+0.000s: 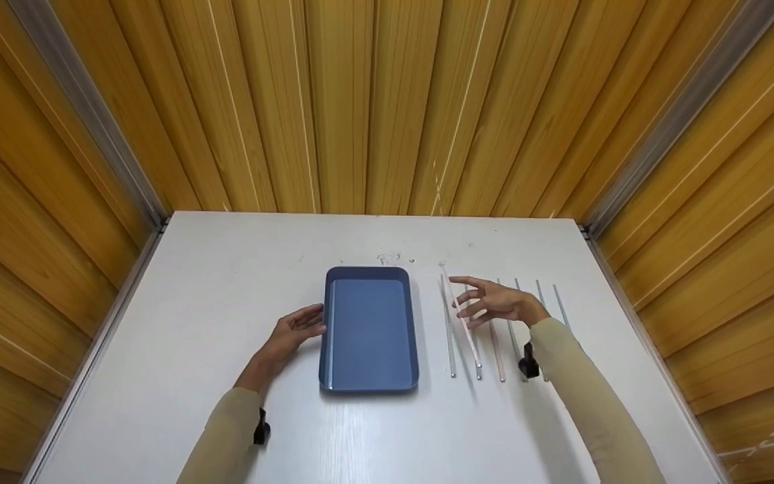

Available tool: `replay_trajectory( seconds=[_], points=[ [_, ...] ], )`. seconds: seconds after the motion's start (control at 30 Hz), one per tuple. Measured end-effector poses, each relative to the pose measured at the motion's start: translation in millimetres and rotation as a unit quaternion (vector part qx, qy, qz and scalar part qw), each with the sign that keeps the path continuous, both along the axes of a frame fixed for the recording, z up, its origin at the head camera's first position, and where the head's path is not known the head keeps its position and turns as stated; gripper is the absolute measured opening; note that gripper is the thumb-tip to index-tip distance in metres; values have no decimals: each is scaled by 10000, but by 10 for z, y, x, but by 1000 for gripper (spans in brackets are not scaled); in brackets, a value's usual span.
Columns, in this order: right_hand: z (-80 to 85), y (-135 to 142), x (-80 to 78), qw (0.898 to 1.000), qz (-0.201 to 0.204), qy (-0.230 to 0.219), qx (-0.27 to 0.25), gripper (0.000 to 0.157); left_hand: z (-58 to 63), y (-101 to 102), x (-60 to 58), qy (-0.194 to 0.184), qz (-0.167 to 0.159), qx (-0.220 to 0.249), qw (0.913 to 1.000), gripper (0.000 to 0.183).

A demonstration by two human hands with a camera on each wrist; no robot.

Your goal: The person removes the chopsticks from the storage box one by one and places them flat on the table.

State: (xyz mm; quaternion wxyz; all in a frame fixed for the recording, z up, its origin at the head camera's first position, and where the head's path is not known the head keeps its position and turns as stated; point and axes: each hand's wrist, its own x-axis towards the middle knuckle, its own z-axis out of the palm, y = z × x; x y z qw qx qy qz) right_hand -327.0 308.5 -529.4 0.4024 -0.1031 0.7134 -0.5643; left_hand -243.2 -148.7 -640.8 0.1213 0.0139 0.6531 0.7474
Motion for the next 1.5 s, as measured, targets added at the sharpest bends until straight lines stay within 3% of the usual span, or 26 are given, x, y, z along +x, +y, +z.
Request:
replay_trajectory(
  seconds=[0.23, 0.53, 0.87, 1.2, 1.5],
  points=[
    [-73, 34, 16, 9996, -143, -107, -200, 90, -19, 3, -6, 84, -91, -82, 9999, 65],
    [-49, 277, 20, 9999, -28, -95, 93, 92, -15, 0, -2, -41, 4, -40, 10000, 65],
    [-62, 855, 35, 9984, -397, -58, 389, 92, -26, -26, -26, -45, 20, -129, 9999, 65],
    [-6, 1510, 178, 9955, -608, -22, 728, 92, -2, -47, 1, -8, 49, -34, 10000, 67],
    [-34, 2051, 297, 9959, -449, -488, 622, 79, -21, -24, -6, 19, 19, 13, 10000, 66]
  ],
)
